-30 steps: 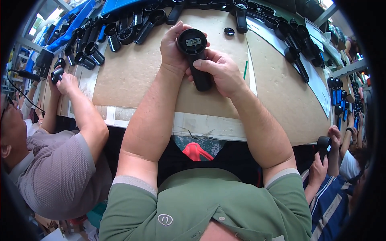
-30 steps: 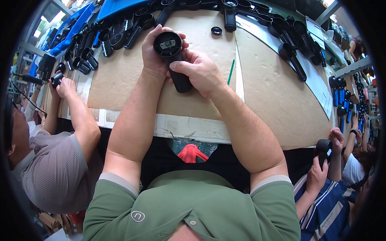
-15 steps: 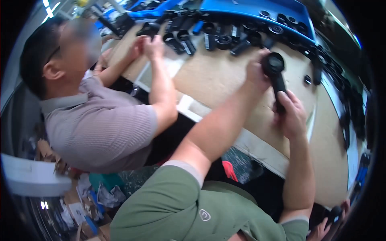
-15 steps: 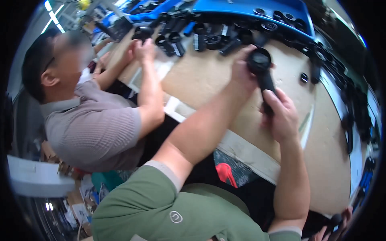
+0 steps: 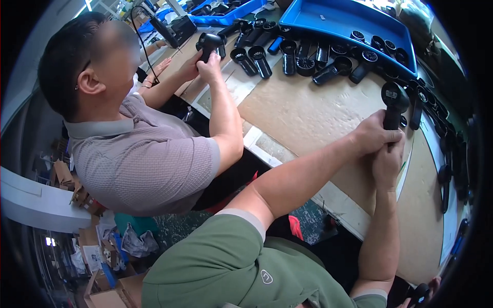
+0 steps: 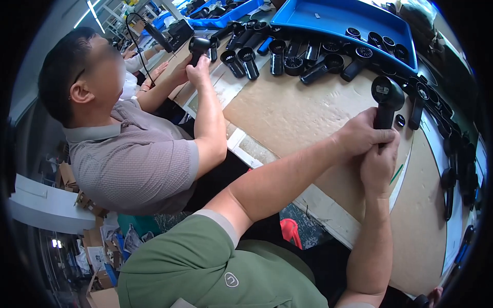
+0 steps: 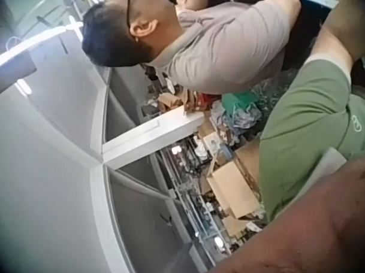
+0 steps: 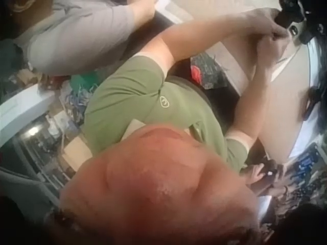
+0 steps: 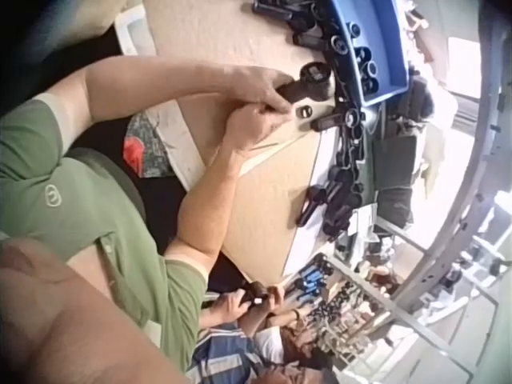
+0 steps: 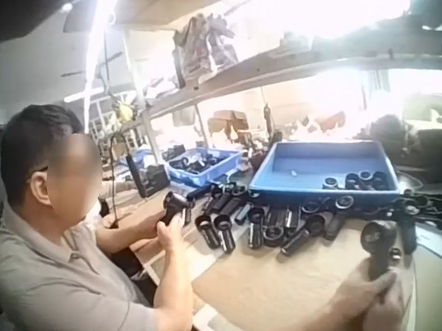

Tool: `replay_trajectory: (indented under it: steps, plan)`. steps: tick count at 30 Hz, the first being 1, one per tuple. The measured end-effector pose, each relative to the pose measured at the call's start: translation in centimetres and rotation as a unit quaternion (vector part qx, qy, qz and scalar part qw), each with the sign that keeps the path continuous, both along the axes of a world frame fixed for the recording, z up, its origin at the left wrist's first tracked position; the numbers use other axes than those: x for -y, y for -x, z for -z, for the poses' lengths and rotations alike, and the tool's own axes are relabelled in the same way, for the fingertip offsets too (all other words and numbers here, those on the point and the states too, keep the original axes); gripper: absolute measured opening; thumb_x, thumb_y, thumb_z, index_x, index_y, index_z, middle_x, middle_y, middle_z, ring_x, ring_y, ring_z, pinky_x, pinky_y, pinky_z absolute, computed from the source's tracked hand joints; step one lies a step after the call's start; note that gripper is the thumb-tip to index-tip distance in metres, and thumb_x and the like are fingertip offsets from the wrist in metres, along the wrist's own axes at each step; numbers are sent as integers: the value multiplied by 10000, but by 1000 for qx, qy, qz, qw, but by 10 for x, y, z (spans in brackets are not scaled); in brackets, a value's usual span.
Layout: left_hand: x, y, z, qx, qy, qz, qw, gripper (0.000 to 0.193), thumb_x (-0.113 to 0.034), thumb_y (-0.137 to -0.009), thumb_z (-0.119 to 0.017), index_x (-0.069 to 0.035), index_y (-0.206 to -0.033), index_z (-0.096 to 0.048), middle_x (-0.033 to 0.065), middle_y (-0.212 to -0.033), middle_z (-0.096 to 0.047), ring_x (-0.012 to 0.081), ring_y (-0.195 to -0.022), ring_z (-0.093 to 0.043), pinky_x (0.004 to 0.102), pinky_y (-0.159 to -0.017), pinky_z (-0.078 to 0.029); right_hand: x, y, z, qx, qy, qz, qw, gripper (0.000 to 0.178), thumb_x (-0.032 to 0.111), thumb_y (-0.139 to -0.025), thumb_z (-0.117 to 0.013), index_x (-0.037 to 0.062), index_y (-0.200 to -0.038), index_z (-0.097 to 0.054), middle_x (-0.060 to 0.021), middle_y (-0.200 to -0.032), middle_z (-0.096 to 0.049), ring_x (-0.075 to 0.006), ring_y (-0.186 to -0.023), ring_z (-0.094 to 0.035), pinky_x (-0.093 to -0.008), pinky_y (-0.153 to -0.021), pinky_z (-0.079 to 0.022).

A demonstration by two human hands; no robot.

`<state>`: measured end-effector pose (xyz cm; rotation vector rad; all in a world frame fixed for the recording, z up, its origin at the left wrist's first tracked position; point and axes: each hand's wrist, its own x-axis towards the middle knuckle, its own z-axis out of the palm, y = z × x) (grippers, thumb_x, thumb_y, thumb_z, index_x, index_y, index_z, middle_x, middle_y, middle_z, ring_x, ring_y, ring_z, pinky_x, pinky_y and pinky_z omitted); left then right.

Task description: Assembling blue cylindrical components into black plastic housings at a factory workstation.

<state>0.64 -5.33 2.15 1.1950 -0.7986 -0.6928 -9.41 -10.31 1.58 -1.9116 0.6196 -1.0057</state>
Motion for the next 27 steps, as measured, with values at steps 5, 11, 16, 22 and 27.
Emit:
replay_trajectory:
  steps: [5,11,16,22,27]
  plan:
    - [16,-30,-36,-96,57,-74,991,261,-192,-1041,-676,-47,-1230,-568,125,-958,-666,197,-722,-676,359,-609,-598,-10,6,-10,62,31,-128,989,530,23,-1048,-610,55,-1558,-466,-130,-1177,-646,-141,-924,-590,-267,-780,-536]
    - [0,-167,-130,-186,154,-342,908,331,-395,-1158,-489,-71,-1223,-483,58,-778,-593,157,-512,-608,255,-406,-390,-13,20,-21,-75,-71,-114,988,614,-37,-999,-653,53,-1579,-470,-99,-1127,-645,-150,-846,-568,-262,-750,-533]
    - [-81,-300,-134,-135,113,-526,832,227,-81,-1064,-636,54,-1239,-583,192,-944,-680,246,-633,-721,241,-489,-545,-8,20,-7,-118,-84,-156,977,554,-55,-977,-646,36,-1511,-534,-87,-1084,-632,-148,-803,-552,-260,-728,-523]
    - [-170,-396,-100,-188,165,-590,768,136,-5,-1042,-569,64,-1155,-599,190,-958,-652,220,-624,-646,259,-494,-543,-3,14,-1,-143,-32,-204,968,438,-77,-935,-653,15,-1364,-631,-74,-1041,-617,-142,-763,-541,-258,-699,-502]
    - [-220,-431,-84,-213,191,-649,705,130,-8,-1037,-555,42,-1143,-611,175,-947,-664,217,-612,-641,266,-490,-530,-6,14,-5,-149,24,-208,966,353,-88,-915,-655,-4,-1258,-674,-67,-1023,-612,-144,-749,-536,-261,-686,-492]
